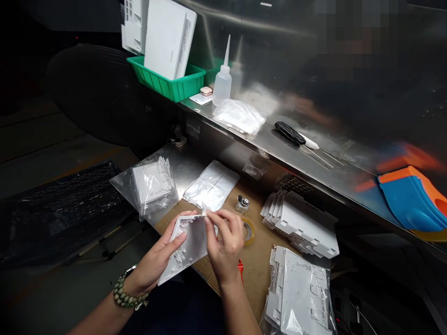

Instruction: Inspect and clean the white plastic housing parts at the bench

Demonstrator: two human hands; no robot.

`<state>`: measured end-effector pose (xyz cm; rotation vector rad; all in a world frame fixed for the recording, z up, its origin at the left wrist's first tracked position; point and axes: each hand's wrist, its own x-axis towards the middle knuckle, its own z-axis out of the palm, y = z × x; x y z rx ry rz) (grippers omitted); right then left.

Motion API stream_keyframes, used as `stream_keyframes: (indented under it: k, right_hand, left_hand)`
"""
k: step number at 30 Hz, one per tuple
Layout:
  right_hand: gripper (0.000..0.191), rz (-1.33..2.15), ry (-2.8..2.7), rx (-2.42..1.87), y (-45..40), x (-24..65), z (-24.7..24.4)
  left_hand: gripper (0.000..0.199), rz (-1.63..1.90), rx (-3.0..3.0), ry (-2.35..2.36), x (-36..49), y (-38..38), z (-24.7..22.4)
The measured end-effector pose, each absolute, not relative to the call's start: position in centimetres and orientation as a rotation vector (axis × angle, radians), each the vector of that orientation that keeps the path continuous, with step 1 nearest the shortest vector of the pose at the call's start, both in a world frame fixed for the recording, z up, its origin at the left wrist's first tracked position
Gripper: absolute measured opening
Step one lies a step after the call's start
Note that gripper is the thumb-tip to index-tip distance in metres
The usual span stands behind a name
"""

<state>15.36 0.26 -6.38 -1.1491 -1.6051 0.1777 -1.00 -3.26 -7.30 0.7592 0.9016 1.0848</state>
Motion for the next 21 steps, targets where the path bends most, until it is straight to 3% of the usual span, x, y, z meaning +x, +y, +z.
stream_keyframes:
  k: [4,8,10,15,19,21]
  right_hand:
    - [0.017,0.168,-1.331,-1.389,1.0,18.8,-9.7]
    - [0.044,0.227,-1.201,-1.854,2.0,23.1,-16.4]
    - [0.045,0.270,-1.213,-1.990,2.5,24.4,-19.9]
    - [0.033,0.338,-1.259,-2.170,2.0,24.9,-25.3]
    - [0.044,0.381,-1.196,-2.279,-3.5,25.0,-26.2]
    - [0.038,0.480,-1.195,-2.314,-7.3,25.1,-26.4]
  left_hand:
    - [0.054,1.019,0.677,0.886,-2.0,-2.8,-7.5]
    - [0.068,0.954,0.461,0.850,-4.6,-1.6,-7.9]
    - [0.072,0.934,0.316,0.756,-6.9,-0.6,-8.4]
    - [0.058,1.100,0.181,0.484,-13.5,2.7,-9.9]
    - [0.053,1.355,0.120,0.679,-16.8,4.2,-10.1]
    - [0.043,1.382,0.085,0.850,-18.1,4.0,-10.1]
